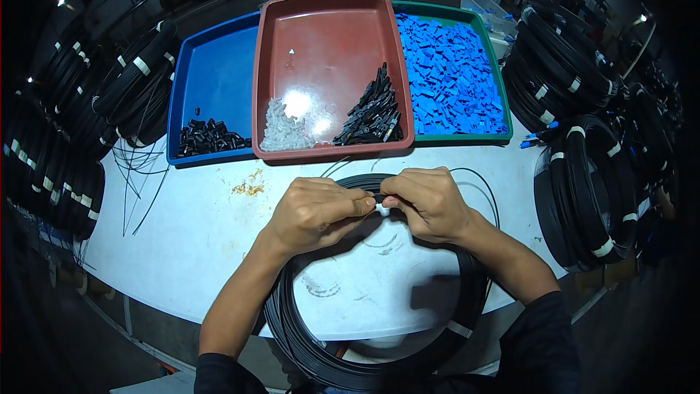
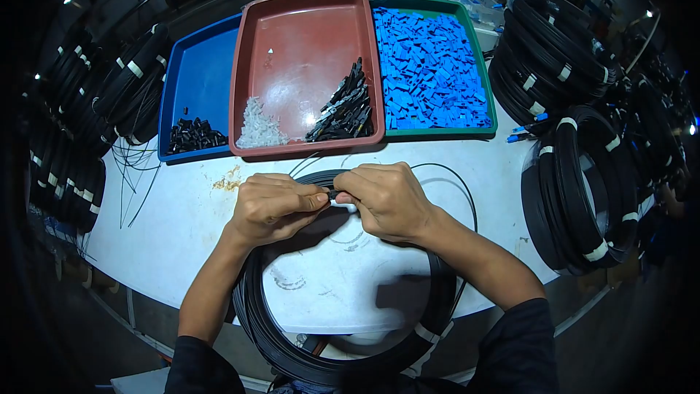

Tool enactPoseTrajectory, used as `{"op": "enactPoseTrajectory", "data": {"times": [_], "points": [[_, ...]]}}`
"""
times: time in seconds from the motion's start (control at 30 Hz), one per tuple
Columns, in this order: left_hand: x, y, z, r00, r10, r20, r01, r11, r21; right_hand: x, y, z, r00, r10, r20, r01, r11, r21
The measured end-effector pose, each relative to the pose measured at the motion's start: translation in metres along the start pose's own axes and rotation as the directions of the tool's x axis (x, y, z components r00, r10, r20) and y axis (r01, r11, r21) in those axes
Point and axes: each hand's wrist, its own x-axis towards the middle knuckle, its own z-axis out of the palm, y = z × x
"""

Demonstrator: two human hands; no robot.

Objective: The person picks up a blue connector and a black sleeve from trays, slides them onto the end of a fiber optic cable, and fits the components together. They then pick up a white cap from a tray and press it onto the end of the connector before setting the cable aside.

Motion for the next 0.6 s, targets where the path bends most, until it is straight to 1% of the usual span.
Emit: {"op": "enactPoseTrajectory", "data": {"times": [0.03, 0.1, 0.13, 0.2, 0.23, 0.3, 0.33, 0.4, 0.43, 0.5, 0.53, 0.6], "points": [[-0.0007, -0.0008, -0.0007, 1.0, 0.0, 0.0, 0.0, 1.0, 0.002, -0.0004, 0.0009, 0.0016, 1.0, -0.002, 0.0, 0.002, 1.0, 0.0], [-0.0026, -0.0025, -0.0031, 0.997, -0.076, -0.01, 0.075, 0.996, -0.051, -0.0003, 0.0018, 0.005, 0.999, -0.007, -0.053, 0.009, 1.0, 0.029], [-0.0028, -0.0017, -0.0032, 0.997, -0.076, -0.011, 0.075, 0.996, -0.05, 0.0016, 0.0005, 0.005, 0.999, -0.009, -0.052, 0.01, 1.0, 0.029], [-0.0037, 0.0011, -0.0023, 0.98, -0.192, -0.045, 0.185, 0.975, -0.126, 0.0049, -0.0037, 0.0037, 0.993, -0.061, -0.104, 0.059, 0.998, -0.029], [-0.0043, 0.0009, -0.0013, 0.98, -0.192, -0.045, 0.185, 0.975, -0.126, 0.0047, -0.0039, 0.0029, 0.993, -0.061, -0.104, 0.058, 0.998, -0.029], [-0.0054, 0.0, 0.0006, 0.974, -0.217, -0.066, 0.202, 0.963, -0.178, 0.0038, -0.0035, 0.0015, 0.988, -0.133, -0.079, 0.122, 0.985, -0.124], [-0.0044, 0.0, 0.0002, 0.974, -0.216, -0.064, 0.202, 0.963, -0.178, 0.0028, -0.0022, 0.0015, 0.988, -0.132, -0.081, 0.121, 0.985, -0.124], [-0.0009, -0.0003, -0.0007, 0.997, -0.066, -0.028, 0.063, 0.993, -0.096, 0.0002, 0.0012, 0.0015, 0.988, -0.132, -0.084, 0.125, 0.989, -0.084], [-0.0004, -0.0001, -0.0001, 0.998, -0.065, -0.026, 0.062, 0.993, -0.097, -0.0003, 0.0013, 0.0006, 0.988, -0.131, -0.086, 0.123, 0.989, -0.085], [-0.0002, 0.0007, 0.0007, 0.999, 0.026, -0.027, -0.026, 1.0, 0.012, -0.0002, 0.0009, -0.0005, 0.993, -0.102, -0.061, 0.098, 0.993, -0.069], [-0.0004, 0.0005, -0.0003, 0.999, 0.026, -0.027, -0.026, 1.0, 0.012, 0.0, 0.001, 0.0009, 0.993, -0.103, -0.061, 0.099, 0.993, -0.069], [-0.0012, 0.0001, -0.0029, 0.998, -0.061, -0.022, 0.059, 0.997, -0.057, 0.0009, 0.0013, 0.0053, 0.99, -0.083, -0.118, 0.082, 0.997, -0.013]]}}
